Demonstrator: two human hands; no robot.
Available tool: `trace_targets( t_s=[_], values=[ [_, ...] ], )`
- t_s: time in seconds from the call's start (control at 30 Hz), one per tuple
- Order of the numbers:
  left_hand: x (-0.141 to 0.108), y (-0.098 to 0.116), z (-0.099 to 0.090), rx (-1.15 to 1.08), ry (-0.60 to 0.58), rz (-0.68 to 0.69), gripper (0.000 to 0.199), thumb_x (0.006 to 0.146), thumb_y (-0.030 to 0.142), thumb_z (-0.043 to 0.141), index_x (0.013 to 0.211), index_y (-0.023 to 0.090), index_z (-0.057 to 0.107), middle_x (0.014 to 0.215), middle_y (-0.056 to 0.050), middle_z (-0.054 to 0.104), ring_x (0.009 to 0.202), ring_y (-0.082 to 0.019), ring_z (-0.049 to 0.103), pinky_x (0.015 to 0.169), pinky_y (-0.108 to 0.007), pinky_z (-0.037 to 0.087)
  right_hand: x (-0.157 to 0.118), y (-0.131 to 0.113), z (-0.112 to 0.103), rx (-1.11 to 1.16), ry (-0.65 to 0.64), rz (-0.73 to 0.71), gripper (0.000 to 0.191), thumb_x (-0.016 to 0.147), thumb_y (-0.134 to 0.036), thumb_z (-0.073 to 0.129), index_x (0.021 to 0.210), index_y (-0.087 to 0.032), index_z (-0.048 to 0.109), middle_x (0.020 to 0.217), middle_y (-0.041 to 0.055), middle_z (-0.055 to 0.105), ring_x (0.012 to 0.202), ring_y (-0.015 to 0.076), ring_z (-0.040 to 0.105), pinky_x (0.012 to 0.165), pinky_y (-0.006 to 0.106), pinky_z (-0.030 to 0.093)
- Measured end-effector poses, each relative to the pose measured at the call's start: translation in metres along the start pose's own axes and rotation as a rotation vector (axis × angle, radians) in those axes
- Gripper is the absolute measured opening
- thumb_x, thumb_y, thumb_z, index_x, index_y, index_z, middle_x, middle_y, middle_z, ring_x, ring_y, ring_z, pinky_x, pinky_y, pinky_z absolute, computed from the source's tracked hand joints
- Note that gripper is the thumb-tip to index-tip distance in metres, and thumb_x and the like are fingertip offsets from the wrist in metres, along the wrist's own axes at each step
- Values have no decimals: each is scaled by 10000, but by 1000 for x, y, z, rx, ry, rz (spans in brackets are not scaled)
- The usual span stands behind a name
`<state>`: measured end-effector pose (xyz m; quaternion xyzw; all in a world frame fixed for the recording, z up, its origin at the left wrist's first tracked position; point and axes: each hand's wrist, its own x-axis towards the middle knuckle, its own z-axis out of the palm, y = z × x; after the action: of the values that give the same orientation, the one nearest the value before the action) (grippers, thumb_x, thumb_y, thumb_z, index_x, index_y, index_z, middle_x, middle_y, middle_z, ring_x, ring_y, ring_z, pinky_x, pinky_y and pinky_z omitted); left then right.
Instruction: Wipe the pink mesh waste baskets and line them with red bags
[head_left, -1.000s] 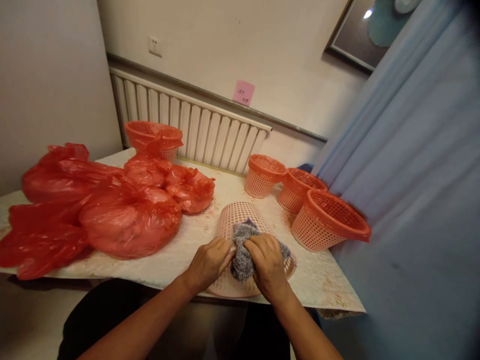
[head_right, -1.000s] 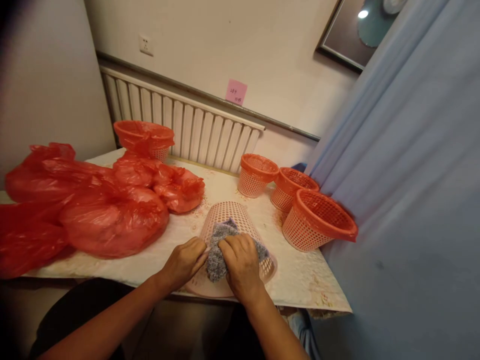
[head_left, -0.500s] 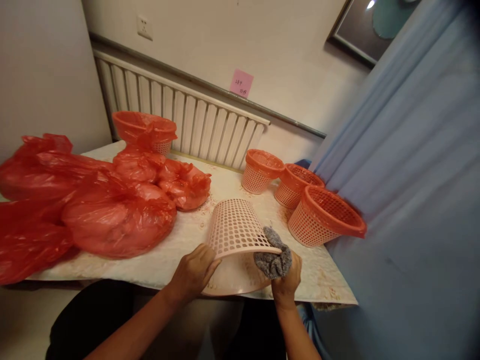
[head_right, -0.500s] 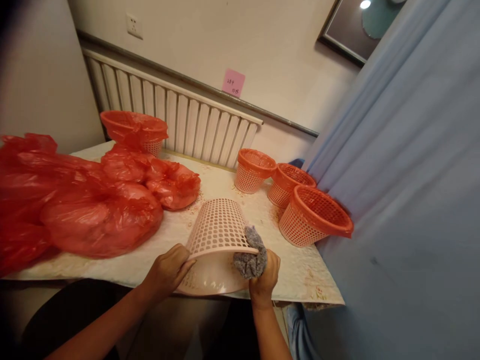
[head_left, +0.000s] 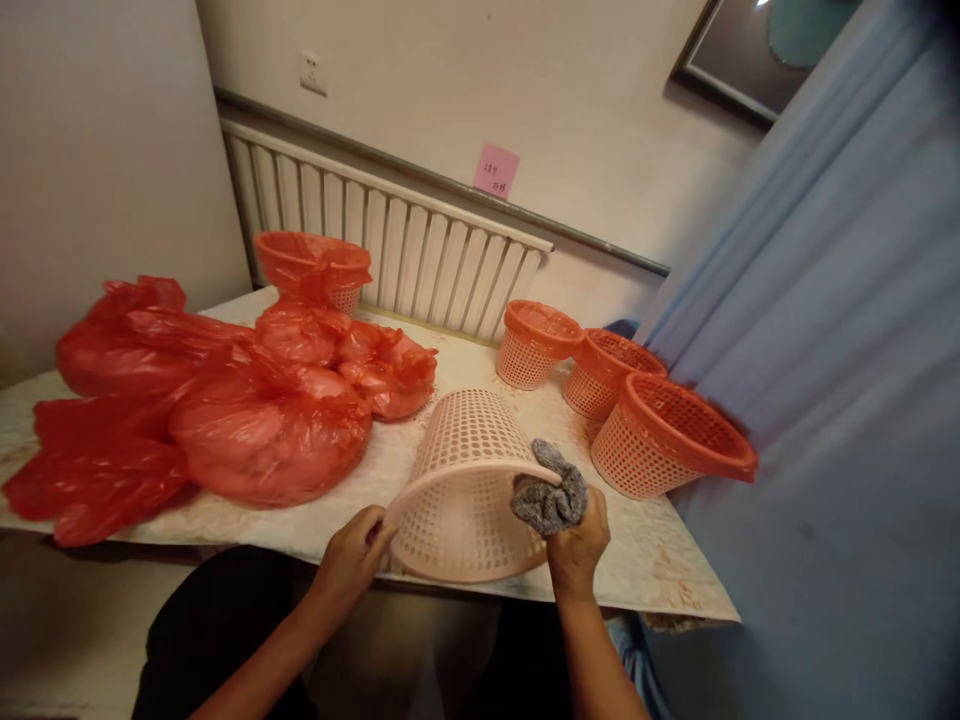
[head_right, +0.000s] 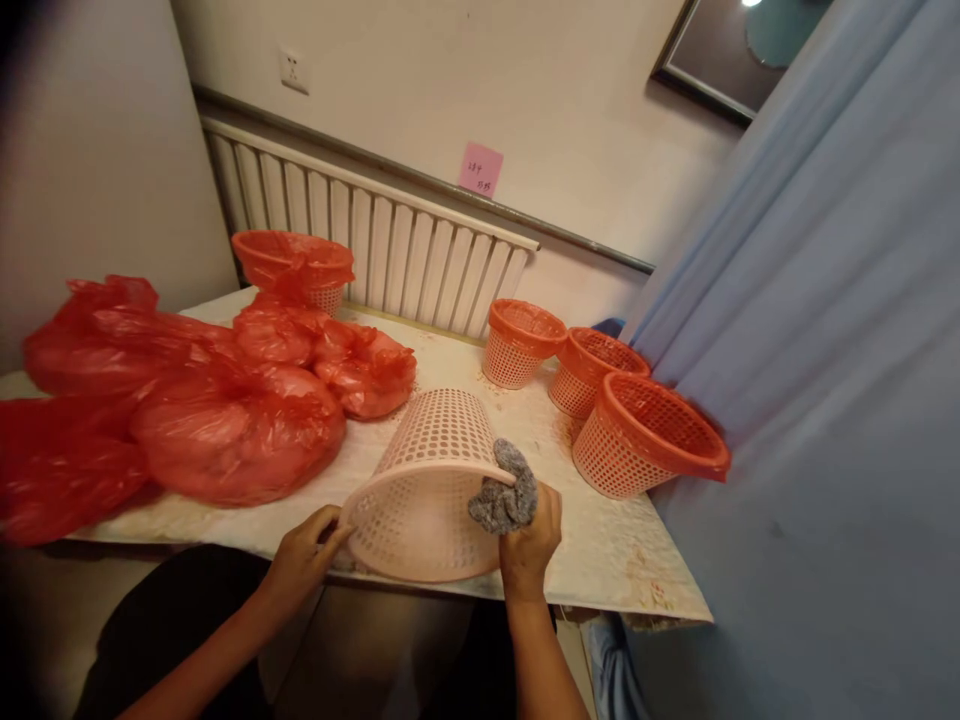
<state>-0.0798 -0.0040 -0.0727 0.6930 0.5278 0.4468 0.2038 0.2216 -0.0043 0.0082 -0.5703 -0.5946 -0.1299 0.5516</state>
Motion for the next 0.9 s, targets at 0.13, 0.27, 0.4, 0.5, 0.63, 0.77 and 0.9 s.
trace_targets(
  t_s=[0.13, 0.27, 0.4, 0.5, 0.63, 0.77, 0.9],
  values=[
    [3, 6, 4, -32, 3, -31, 257, 879, 337, 526, 1083, 187, 572, 1002, -66, 644, 921, -219, 627, 815, -364, 534, 30, -33, 8, -85, -88, -311, 160, 864, -187, 511, 993, -169, 604, 895, 67, 606, 862, 215, 512, 792, 372, 419],
    [19, 31, -1, 79, 102, 161, 347, 881, 273, 541, 1210, 166, 513, 1160, -128, 597, 1100, -269, 563, 960, -460, 484, 31, -61, 17, -117, -264, -489, 272, 839, -98, 479, 1069, -176, 601, 944, 82, 595, 902, 216, 501, 798, 361, 402],
    [43, 51, -10, 160, 136, 330, 321, 858, 154, 526, 1178, 154, 527, 1167, -138, 584, 1126, -272, 541, 980, -467, 481, 25, -80, 21, -119, -300, -529, 284, 831, -79, 478, 1065, -179, 603, 927, 79, 583, 894, 215, 492, 783, 357, 390],
    [61, 60, -13, 174, 98, 384, 370, 816, 67, 506, 1174, 151, 544, 1194, -139, 586, 1155, -265, 535, 999, -465, 478, 21, -85, 22, -93, -265, -534, 272, 843, -80, 464, 1063, -172, 594, 929, 80, 584, 891, 215, 493, 781, 361, 385],
    [72, 66, -9, 138, 32, 430, 457, 768, -2, 440, 1190, 129, 559, 1199, -145, 614, 1167, -250, 555, 1021, -472, 477, 17, -82, 24, -85, -249, -520, 266, 849, -80, 456, 1065, -167, 584, 934, 82, 593, 886, 216, 489, 777, 363, 378],
    [70, 63, -4, 95, -22, 464, 490, 796, 14, 425, 1253, 141, 545, 1249, -131, 615, 1205, -224, 548, 1047, -455, 466, 11, -74, 23, -66, -216, -520, 266, 853, -86, 446, 1066, -166, 583, 948, 90, 592, 897, 216, 489, 778, 362, 377],
    [65, 57, -1, 95, -18, 484, 520, 804, 25, 438, 1297, 161, 531, 1295, -127, 597, 1243, -229, 527, 1058, -479, 452, 4, -71, 22, -50, -200, -518, 288, 844, -86, 440, 1079, -166, 585, 958, 96, 593, 907, 222, 487, 784, 370, 378]
  ],
)
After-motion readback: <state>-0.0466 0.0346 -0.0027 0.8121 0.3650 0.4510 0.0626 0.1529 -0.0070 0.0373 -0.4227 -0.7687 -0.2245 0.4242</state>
